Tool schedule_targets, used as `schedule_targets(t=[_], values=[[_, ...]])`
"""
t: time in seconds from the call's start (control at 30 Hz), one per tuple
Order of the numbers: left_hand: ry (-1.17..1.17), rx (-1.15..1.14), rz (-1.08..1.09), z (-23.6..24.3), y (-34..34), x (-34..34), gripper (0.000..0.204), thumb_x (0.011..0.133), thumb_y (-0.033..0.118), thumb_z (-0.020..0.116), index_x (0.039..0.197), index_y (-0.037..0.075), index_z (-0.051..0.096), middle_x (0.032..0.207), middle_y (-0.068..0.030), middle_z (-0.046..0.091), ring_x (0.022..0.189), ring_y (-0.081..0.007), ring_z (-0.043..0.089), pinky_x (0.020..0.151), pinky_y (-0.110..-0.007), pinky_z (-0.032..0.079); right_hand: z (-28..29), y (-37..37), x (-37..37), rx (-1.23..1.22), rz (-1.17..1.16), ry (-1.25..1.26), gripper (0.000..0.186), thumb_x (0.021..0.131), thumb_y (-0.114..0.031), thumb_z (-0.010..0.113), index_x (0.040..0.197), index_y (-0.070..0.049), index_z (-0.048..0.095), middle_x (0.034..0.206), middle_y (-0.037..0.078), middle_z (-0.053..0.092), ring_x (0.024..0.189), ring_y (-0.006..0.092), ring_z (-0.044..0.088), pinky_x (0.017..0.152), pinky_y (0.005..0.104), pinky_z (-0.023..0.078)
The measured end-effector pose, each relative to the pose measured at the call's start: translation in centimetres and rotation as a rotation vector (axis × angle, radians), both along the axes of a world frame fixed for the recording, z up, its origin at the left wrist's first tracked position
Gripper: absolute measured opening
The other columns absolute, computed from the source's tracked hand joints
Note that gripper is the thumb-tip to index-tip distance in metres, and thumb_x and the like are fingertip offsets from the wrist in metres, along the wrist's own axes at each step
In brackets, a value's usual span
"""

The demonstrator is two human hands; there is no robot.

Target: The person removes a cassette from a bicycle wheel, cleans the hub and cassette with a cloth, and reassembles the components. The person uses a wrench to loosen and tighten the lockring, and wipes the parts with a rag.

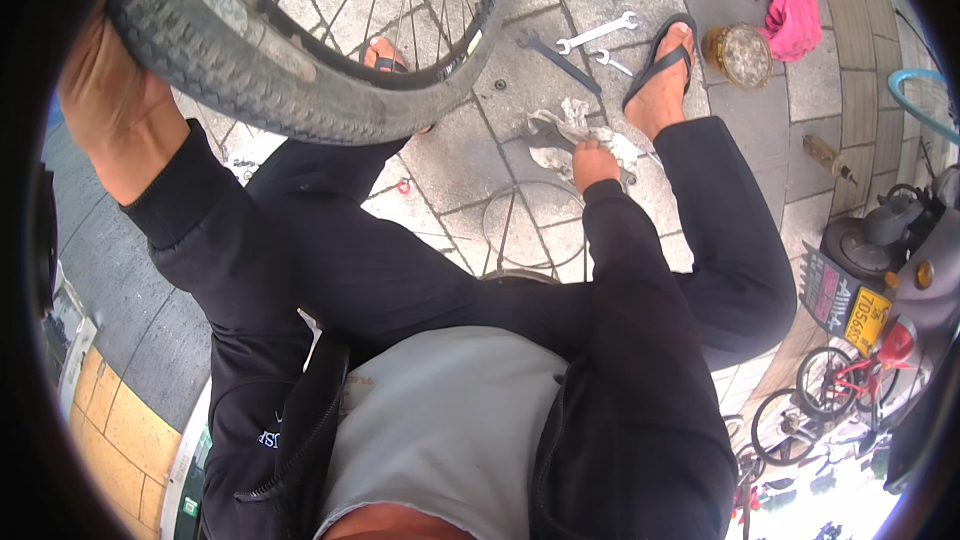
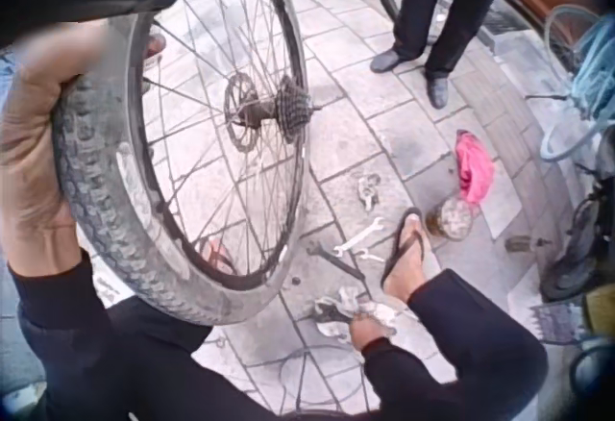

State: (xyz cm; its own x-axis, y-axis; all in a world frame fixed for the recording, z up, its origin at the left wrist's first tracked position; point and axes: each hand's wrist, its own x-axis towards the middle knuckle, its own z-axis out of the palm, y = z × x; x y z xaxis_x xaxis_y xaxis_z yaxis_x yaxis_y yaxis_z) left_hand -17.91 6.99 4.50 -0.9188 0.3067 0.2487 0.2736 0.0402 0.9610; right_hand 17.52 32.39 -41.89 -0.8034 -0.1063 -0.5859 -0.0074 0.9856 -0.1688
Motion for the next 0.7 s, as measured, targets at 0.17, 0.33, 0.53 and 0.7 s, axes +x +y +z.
schedule_targets(t=[0.17, 0.33, 0.53, 0.7], values=[[0.004, -0.109, 0.117, 1.4, 1.1, -1.9, 0.072, 0.089, 0.023, 0.079, 0.148, -0.009, 0.052, 0.129, -0.0299, 0.071, 0.11, -0.031, 0.077, 0.1, -0.038, 0.064, -1.8, -0.3, -1.2, 0.024, 0.064, -0.048, 0.024, 0.089, -0.016, 0.072, 0.112, -0.01, 0.066, 0.107, 0.013, 0.068, 0.098, 0.0308, 0.074, 0.084, 0.0438, 0.061], [0.062, -0.187, 0.219, 1.8, 0.7, -0.9, 0.084, 0.085, 0.026, 0.084, 0.153, -0.009, 0.046, 0.131, -0.0271, 0.07, 0.117, -0.0282, 0.074, 0.108, -0.037, 0.056, 1.9, 1.0, -4.4, -0.126, -0.141, -0.337, 0.053, 0.087, -0.024, 0.072, 0.132, -0.001, 0.055, 0.121, 0.027, 0.072, 0.108, 0.0427, 0.074, 0.092, 0.0506, 0.059], [-0.036, -0.212, 0.242, 2.4, -1.4, 1.0, 0.071, 0.09, 0.003, 0.082, 0.151, -0.007, 0.045, 0.121, -0.0129, 0.073, 0.109, -0.017, 0.071, 0.099, -0.032, 0.057, 8.4, -1.5, -7.5, -0.206, -0.235, -0.49, 0.063, 0.086, -0.04, 0.074, 0.137, -0.005, 0.062, 0.125, 0.025, 0.073, 0.119, 0.0404, 0.07, 0.104, 0.0499, 0.054], [0.01, -0.135, 0.171, 1.6, -3.6, 3.6, 0.071, 0.09, -0.002, 0.08, 0.15, -0.01, 0.043, 0.12, -0.0138, 0.071, 0.108, -0.0176, 0.071, 0.095, -0.032, 0.058, 12.5, -1.0, -8.6, -0.294, -0.23, -0.453, 0.053, 0.093, -0.043, 0.072, 0.127, -0.002, 0.073, 0.126, 0.027, 0.073, 0.124, 0.0394, 0.067, 0.106, 0.0484, 0.052]])
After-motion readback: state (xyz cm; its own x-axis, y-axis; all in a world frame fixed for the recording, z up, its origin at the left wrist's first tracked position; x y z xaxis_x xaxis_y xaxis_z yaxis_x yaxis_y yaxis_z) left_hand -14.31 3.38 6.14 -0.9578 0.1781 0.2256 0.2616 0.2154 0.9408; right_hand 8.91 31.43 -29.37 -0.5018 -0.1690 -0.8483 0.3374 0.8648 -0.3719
